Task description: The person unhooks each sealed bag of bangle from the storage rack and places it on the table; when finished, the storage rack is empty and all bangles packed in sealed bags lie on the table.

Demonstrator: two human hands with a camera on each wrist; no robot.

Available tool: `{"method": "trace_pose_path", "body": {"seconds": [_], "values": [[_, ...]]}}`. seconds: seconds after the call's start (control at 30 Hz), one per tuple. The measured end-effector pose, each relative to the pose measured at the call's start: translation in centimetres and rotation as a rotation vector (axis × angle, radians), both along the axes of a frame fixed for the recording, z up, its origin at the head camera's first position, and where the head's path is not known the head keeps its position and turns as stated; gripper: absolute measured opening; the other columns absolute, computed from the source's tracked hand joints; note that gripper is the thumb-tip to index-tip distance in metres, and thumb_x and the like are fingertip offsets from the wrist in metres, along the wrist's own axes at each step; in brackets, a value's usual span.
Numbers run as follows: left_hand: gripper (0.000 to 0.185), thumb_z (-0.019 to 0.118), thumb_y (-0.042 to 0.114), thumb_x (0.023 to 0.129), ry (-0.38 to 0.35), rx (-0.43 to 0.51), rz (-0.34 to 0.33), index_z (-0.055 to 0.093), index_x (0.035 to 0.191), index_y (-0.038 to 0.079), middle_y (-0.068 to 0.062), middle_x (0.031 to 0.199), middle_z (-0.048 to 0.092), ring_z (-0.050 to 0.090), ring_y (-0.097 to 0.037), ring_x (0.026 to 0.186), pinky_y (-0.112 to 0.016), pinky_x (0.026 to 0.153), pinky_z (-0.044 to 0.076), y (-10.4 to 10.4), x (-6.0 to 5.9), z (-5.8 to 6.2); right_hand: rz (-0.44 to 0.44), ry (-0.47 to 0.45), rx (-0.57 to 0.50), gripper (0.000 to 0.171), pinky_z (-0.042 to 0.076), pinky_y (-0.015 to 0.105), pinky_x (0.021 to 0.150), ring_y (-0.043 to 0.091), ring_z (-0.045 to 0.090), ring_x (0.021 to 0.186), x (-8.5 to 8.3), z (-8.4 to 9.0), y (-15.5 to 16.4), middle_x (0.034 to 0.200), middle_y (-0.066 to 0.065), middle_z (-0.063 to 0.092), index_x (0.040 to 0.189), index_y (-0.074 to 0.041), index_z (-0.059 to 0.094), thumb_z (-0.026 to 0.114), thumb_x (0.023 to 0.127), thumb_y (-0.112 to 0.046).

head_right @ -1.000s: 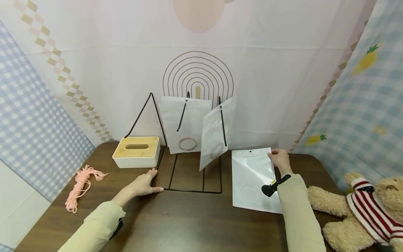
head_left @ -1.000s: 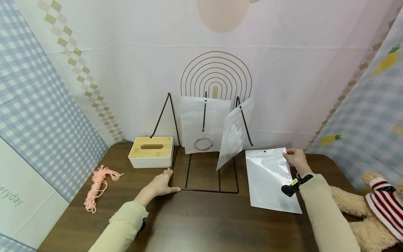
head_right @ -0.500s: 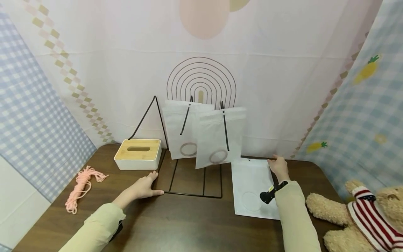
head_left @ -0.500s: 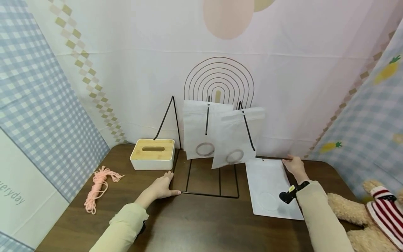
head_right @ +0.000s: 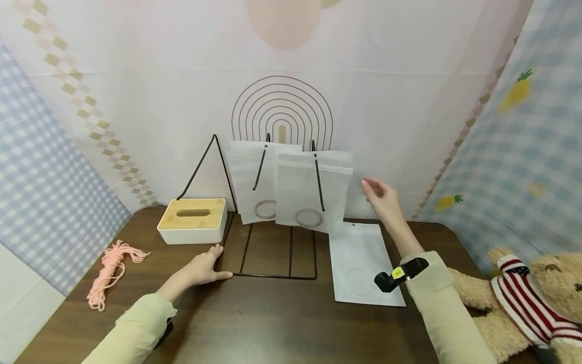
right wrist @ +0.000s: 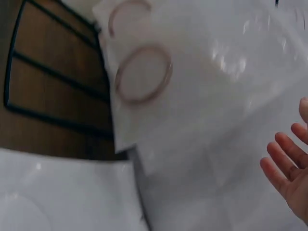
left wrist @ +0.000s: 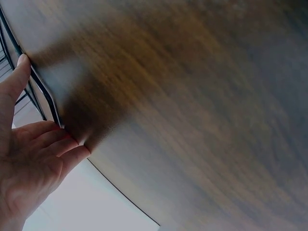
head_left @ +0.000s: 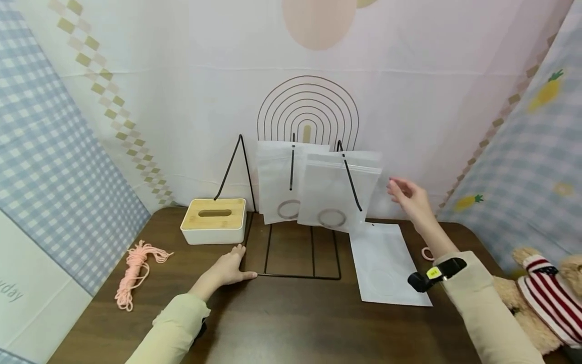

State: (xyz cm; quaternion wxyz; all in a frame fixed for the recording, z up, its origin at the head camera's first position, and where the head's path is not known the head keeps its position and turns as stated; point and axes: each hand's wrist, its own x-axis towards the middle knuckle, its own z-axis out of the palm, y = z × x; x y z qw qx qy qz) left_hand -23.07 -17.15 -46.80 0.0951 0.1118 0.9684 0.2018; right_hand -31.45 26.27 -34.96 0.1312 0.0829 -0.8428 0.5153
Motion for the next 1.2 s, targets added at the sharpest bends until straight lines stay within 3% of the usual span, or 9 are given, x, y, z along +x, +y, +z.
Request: {"method": "trace_pose_path", "body": {"seconds": [0.1,0.27,0.47,0.63,0.87,1.2], "values": [[0.086,0.068,0.039,0.079,0.007,-0.001,-0.006,0.032,0.134,-0.016,-0.035,0.141,0.027,0.028,-0.046,0.132,-0.052,0.106,0.029,-0.1,0.0,0.0,-0.007,0.081,-0.03,0.053,0.049,0.009,0.074,-0.008,0.057,0.084,0.8,2.2,-2.0,0.102,-0.01,0.06,0.126,0.0,0.05,0.055,0.089,-0.038],[0.086,0.068,0.04,0.079,0.006,-0.006,-0.007,0.032,0.134,-0.016,-0.036,0.141,0.027,0.028,-0.045,0.132,-0.052,0.106,0.029,0.0,0.0,0.0,-0.033,0.1,0.004,0.052,0.046,0.008,0.072,-0.01,0.054,0.083,1.5,4.2,-3.7,0.101,-0.011,0.059,0.123,-0.001,0.053,0.061,0.085,-0.036],[0.086,0.067,0.04,0.079,0.008,-0.006,-0.014,0.032,0.133,-0.016,-0.036,0.14,0.027,0.028,-0.046,0.132,-0.053,0.106,0.029,0.2,0.2,0.1,0.042,0.118,-0.088,0.042,0.051,0.01,0.066,-0.01,0.059,0.073,1.7,4.9,-4.2,0.081,-0.026,0.059,0.116,0.011,0.053,0.063,0.086,-0.017],[0.086,0.067,0.04,0.079,0.006,-0.012,-0.016,0.032,0.134,-0.016,-0.035,0.141,0.027,0.028,-0.046,0.132,-0.053,0.106,0.03,0.2,0.2,0.1,0.103,0.111,-0.161,0.037,0.053,0.014,0.063,-0.007,0.063,0.067,2.2,5.3,-4.1,0.073,-0.027,0.064,0.112,0.018,0.052,0.061,0.086,-0.007],[0.086,0.066,0.04,0.08,-0.002,-0.009,-0.019,0.03,0.134,-0.016,-0.036,0.141,0.025,0.027,-0.046,0.132,-0.053,0.106,0.029,0.1,0.0,0.3,0.029,0.066,-0.106,0.038,0.053,0.016,0.059,-0.001,0.064,0.055,3.2,6.1,-3.9,0.066,-0.028,0.064,0.106,0.014,0.06,0.065,0.084,-0.016],[0.088,0.066,0.041,0.08,-0.005,-0.016,-0.028,0.03,0.134,-0.017,-0.036,0.141,0.025,0.027,-0.046,0.132,-0.053,0.106,0.028,0.1,0.2,0.2,0.068,-0.006,-0.042,0.036,0.054,0.018,0.057,0.0,0.063,0.055,5.9,6.7,-3.2,0.068,-0.029,0.064,0.106,0.015,0.059,0.063,0.085,-0.014]]}}
